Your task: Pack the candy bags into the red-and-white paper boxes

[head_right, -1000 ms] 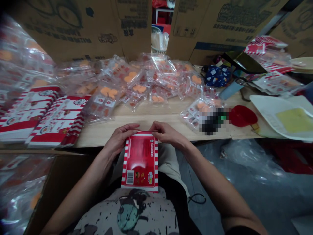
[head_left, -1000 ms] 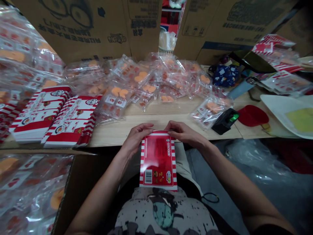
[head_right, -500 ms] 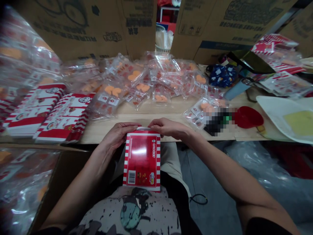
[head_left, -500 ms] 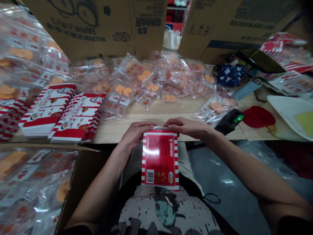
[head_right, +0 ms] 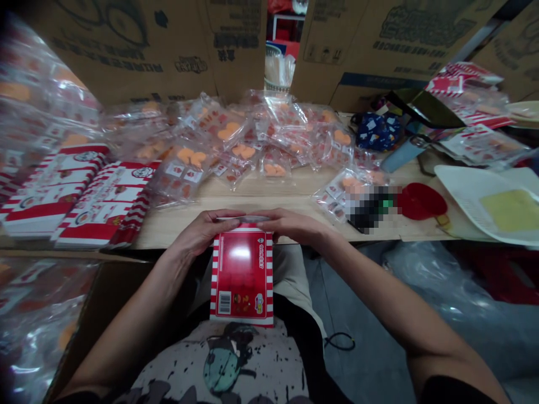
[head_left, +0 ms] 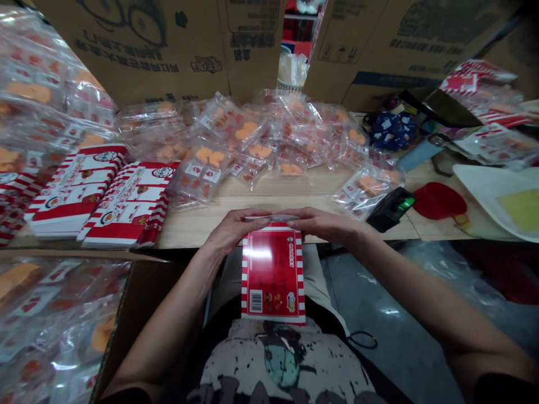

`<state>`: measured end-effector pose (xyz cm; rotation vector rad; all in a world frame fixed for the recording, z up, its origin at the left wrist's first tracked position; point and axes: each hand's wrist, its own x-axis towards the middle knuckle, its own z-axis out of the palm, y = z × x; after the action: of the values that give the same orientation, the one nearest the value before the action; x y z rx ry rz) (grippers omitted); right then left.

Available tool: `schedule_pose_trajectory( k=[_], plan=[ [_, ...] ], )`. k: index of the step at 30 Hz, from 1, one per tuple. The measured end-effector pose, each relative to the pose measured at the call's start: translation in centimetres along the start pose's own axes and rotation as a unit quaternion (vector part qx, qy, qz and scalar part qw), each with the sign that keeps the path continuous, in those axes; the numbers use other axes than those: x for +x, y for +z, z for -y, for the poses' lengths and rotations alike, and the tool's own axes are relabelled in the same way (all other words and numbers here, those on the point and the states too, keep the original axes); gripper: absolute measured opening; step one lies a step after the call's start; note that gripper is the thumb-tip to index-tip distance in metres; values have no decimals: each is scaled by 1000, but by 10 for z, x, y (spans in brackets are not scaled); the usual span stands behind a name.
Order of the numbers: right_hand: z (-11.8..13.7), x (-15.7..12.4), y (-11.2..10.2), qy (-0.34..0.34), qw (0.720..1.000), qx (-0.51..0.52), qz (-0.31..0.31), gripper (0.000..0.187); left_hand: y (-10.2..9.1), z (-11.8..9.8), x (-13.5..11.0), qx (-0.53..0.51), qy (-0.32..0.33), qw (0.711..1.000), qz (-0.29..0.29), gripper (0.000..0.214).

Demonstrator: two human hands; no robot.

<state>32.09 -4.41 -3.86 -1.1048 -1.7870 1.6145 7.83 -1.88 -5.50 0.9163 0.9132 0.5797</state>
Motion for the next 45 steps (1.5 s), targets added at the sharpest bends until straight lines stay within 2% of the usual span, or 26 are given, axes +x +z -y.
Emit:
schedule_pose_trajectory(
  k=[3, 5, 8, 11, 12, 14, 16, 18, 22, 26, 28, 31, 34, 37, 40, 42, 45],
  plan=[
    [-6, 3, 8, 0, 999, -34, -28, 31, 2, 6, 3, 26, 25, 999, -18, 47],
    [-14, 5, 17, -16, 993, -85, -82, 30, 3, 12, 5, 31, 42, 997, -57, 48],
    [-29, 4, 25, -86, 963, -212, -143, 39, 2, 21, 5, 42, 77, 994, -68, 52],
    [-39, -3, 22, -136, 922, -347, -105, 49, 0, 27, 3, 70, 114, 990, -37, 49],
    [-40, -5, 20, -139, 916, -365, -86, 50, 0, 28, 3, 78, 127, 988, -40, 46],
    [-36, -7, 17, -123, 931, -335, -74, 49, 1, 28, 3, 90, 142, 984, -60, 44],
    [-30, -6, 16, -93, 963, -241, -77, 47, 3, 28, 4, 92, 136, 984, -75, 44],
    [-22, -4, 18, -57, 982, -159, -79, 46, 5, 26, 3, 87, 121, 986, -76, 42],
    [-7, 2, 18, 5, 988, -127, -88, 40, 5, 20, -1, 69, 101, 990, -68, 38],
    [8, 5, 13, 44, 994, -59, -82, 24, 4, 13, -3, 16, 74, 996, -49, 37],
    [15, 6, 11, 42, 993, -74, -83, 17, 2, 11, -3, 3, 59, 998, -35, 37],
    [18, 8, 10, 26, 984, -159, -73, 12, -2, 11, -3, 5, 45, 999, -9, 40],
    [14, 8, 10, 7, 973, -221, -65, 12, -7, 15, -6, 17, 41, 999, 18, 45],
    [8, 2, 14, -5, 971, -230, -71, 14, -12, 21, -12, 62, 63, 995, 45, 44],
    [-2, -9, 23, -9, 980, -177, -90, 17, -20, 27, -17, 112, 87, 990, 26, 41],
    [-10, -18, 31, -17, 990, -90, -106, 25, -25, 29, -20, 116, 91, 989, 8, 42],
    [-21, -29, 40, -31, 991, 27, -128, 38, -30, 30, -23, 101, 89, 991, -6, 45]
  ],
)
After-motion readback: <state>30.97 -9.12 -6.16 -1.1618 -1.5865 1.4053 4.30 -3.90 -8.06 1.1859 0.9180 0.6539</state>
